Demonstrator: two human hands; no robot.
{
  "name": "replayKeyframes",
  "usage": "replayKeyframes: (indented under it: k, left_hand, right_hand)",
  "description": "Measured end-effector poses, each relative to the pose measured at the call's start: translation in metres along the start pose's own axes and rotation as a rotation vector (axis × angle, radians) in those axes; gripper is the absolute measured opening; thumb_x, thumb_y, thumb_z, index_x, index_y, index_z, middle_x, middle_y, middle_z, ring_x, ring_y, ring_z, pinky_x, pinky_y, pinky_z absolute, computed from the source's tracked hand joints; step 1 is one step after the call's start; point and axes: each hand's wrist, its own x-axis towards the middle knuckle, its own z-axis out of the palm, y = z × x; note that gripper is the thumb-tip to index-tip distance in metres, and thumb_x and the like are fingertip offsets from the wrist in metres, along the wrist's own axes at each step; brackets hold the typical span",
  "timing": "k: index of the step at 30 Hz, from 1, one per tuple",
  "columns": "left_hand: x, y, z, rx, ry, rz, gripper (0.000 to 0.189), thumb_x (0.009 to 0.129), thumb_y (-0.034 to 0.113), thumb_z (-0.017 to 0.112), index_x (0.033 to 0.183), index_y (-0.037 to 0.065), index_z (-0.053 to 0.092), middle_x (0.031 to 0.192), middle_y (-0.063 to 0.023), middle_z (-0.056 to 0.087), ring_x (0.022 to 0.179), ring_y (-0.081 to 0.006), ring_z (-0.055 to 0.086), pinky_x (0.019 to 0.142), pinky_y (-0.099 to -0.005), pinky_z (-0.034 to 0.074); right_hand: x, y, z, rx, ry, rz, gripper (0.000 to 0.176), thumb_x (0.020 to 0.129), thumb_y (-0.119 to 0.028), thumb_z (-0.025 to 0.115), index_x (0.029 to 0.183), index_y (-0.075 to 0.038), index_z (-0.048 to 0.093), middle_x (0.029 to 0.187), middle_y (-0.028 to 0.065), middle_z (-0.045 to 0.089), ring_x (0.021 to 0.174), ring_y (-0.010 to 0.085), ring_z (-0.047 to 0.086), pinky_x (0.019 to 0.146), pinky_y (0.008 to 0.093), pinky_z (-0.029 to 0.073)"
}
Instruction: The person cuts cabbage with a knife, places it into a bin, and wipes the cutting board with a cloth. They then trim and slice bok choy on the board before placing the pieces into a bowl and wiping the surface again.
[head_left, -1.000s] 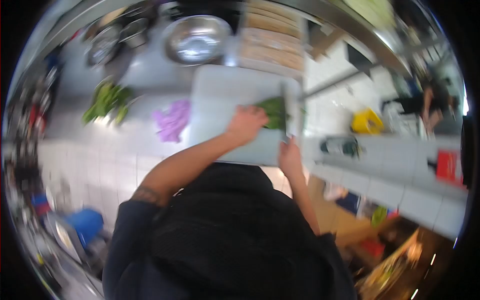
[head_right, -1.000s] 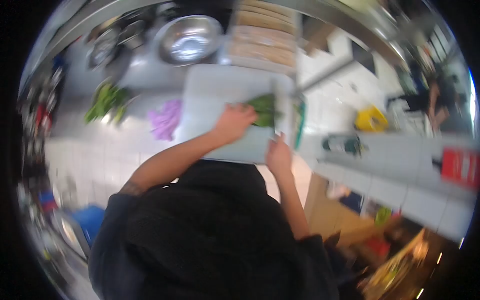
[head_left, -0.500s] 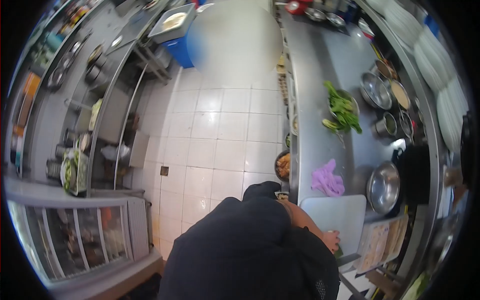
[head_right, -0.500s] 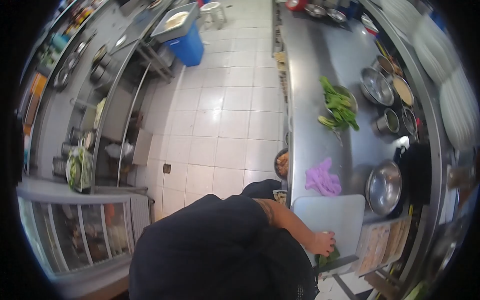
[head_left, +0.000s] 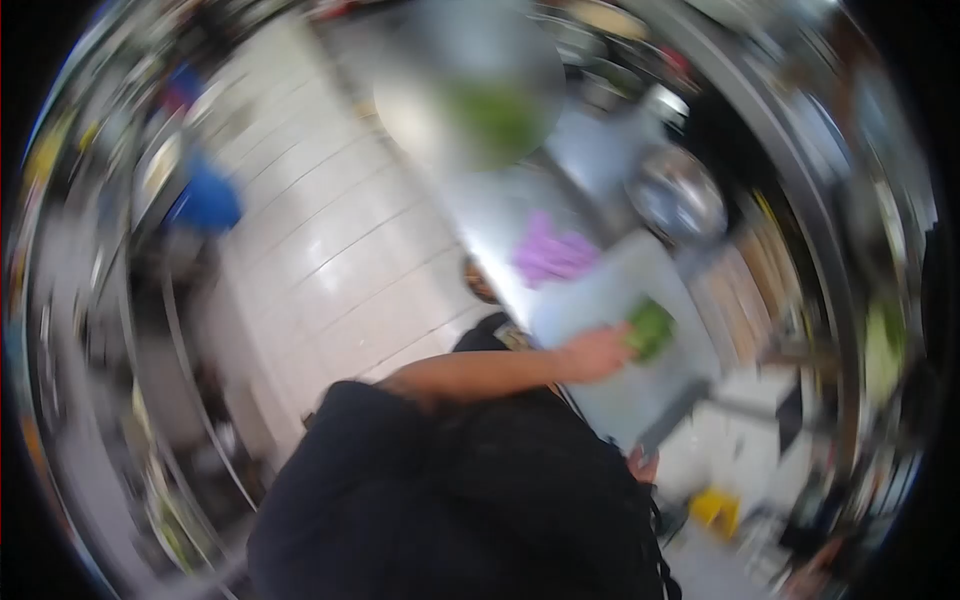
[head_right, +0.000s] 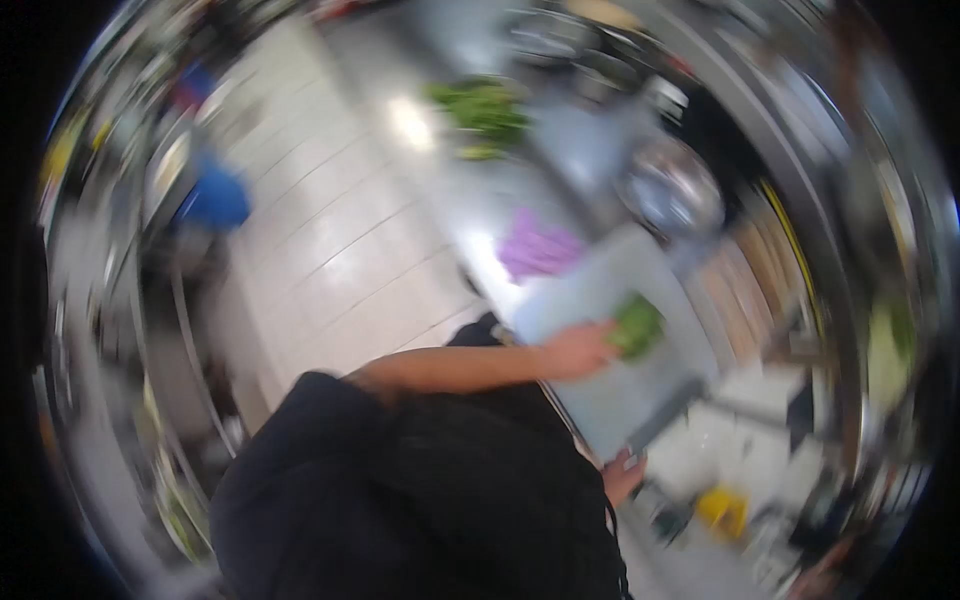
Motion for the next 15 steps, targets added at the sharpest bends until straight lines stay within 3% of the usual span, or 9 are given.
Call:
replayKeyframes:
  k: [1, 2, 3, 4, 6, 9, 11, 14, 15]
  left_hand:
    - [-0.005, -0.003, 0.002, 0.010, -0.040, -0.017, 0.037, 0.091, 0.026, 0.068, 0.127, 0.018, 0.065, 0.138, -0.0252, 0.052, 0.111, -0.0445, 0.061, 0.097, -0.0528, 0.052]
    - [-0.010, 0.000, -0.008, -0.033, -0.035, -0.039, 0.040, 0.094, 0.031, 0.067, 0.131, 0.017, 0.064, 0.139, -0.0274, 0.050, 0.112, -0.0460, 0.061, 0.097, -0.0545, 0.052]
    - [-0.013, -0.002, -0.006, -0.054, -0.001, -0.056, 0.042, 0.096, 0.034, 0.064, 0.133, 0.014, 0.063, 0.141, -0.0308, 0.046, 0.114, -0.0464, 0.062, 0.097, -0.0538, 0.053]
    - [-0.012, 0.007, -0.019, -0.194, -0.089, -0.171, 0.040, 0.097, 0.027, 0.062, 0.135, 0.013, 0.063, 0.137, -0.0301, 0.046, 0.105, -0.0489, 0.064, 0.095, -0.0533, 0.054]
    - [-0.007, 0.006, -0.025, -0.325, -0.145, -0.134, 0.042, 0.097, 0.011, 0.056, 0.139, 0.012, 0.061, 0.133, -0.0254, 0.046, 0.096, -0.0441, 0.065, 0.088, -0.0501, 0.054]
    - [-0.005, 0.012, -0.024, -0.337, -0.116, -0.097, 0.045, 0.095, 0.006, 0.058, 0.139, 0.012, 0.060, 0.126, -0.0221, 0.049, 0.092, -0.0403, 0.064, 0.085, -0.0480, 0.054]
    - [-0.002, 0.009, -0.026, -0.260, -0.114, -0.023, 0.045, 0.094, 0.004, 0.059, 0.139, 0.012, 0.060, 0.123, -0.0206, 0.050, 0.091, -0.0388, 0.064, 0.084, -0.0470, 0.053]
    - [-0.002, 0.004, -0.034, -0.194, -0.111, 0.049, 0.044, 0.094, 0.003, 0.062, 0.137, 0.011, 0.061, 0.118, -0.0182, 0.051, 0.093, -0.0367, 0.063, 0.084, -0.0459, 0.053]
    - [-0.002, 0.002, -0.037, -0.199, -0.121, 0.057, 0.042, 0.093, 0.004, 0.064, 0.135, 0.010, 0.061, 0.116, -0.0173, 0.052, 0.094, -0.0361, 0.063, 0.084, -0.0458, 0.053]
  right_hand:
    - [0.004, 0.031, -0.004, -0.130, 0.152, -0.122, 0.050, 0.101, -0.024, 0.062, 0.137, 0.009, 0.053, 0.100, 0.0163, 0.068, 0.086, 0.0266, 0.066, 0.076, 0.0405, 0.053]
    - [-0.014, -0.010, -0.012, -0.204, 0.150, 0.057, 0.045, 0.099, -0.022, 0.063, 0.131, 0.009, 0.057, 0.096, 0.0187, 0.070, 0.084, 0.0326, 0.068, 0.075, 0.0438, 0.053]
    - [0.005, 0.055, -0.018, -0.181, 0.197, -0.254, 0.035, 0.096, -0.020, 0.064, 0.117, 0.008, 0.063, 0.106, 0.0293, 0.069, 0.099, 0.0439, 0.066, 0.088, 0.0466, 0.051]
    - [-0.006, 0.023, -0.027, -0.244, 0.175, -0.175, 0.031, 0.096, -0.018, 0.064, 0.113, 0.008, 0.063, 0.097, 0.0291, 0.069, 0.091, 0.0465, 0.066, 0.082, 0.0467, 0.051]
    - [0.002, 0.027, -0.035, -0.282, 0.186, -0.064, 0.032, 0.096, -0.018, 0.065, 0.117, 0.007, 0.064, 0.090, 0.0279, 0.069, 0.086, 0.0475, 0.066, 0.079, 0.0470, 0.052]
    - [-0.009, 0.008, -0.034, -0.250, 0.274, -0.100, 0.033, 0.097, -0.017, 0.064, 0.121, 0.006, 0.063, 0.085, 0.0257, 0.069, 0.081, 0.0440, 0.067, 0.076, 0.0472, 0.052]
    - [-0.014, 0.006, -0.020, -0.028, 0.191, -0.142, 0.036, 0.099, -0.018, 0.063, 0.128, 0.003, 0.061, 0.088, 0.0305, 0.069, 0.083, 0.0497, 0.069, 0.073, 0.0504, 0.053]
    - [-0.030, -0.015, 0.010, 0.152, 0.042, -0.090, 0.036, 0.100, -0.015, 0.064, 0.130, 0.003, 0.057, 0.097, 0.0308, 0.069, 0.085, 0.0475, 0.070, 0.074, 0.0474, 0.053]
    - [-0.039, -0.057, 0.003, 0.253, -0.124, 0.198, 0.035, 0.100, -0.015, 0.063, 0.130, 0.001, 0.057, 0.096, 0.0287, 0.069, 0.087, 0.0457, 0.070, 0.075, 0.0471, 0.053]
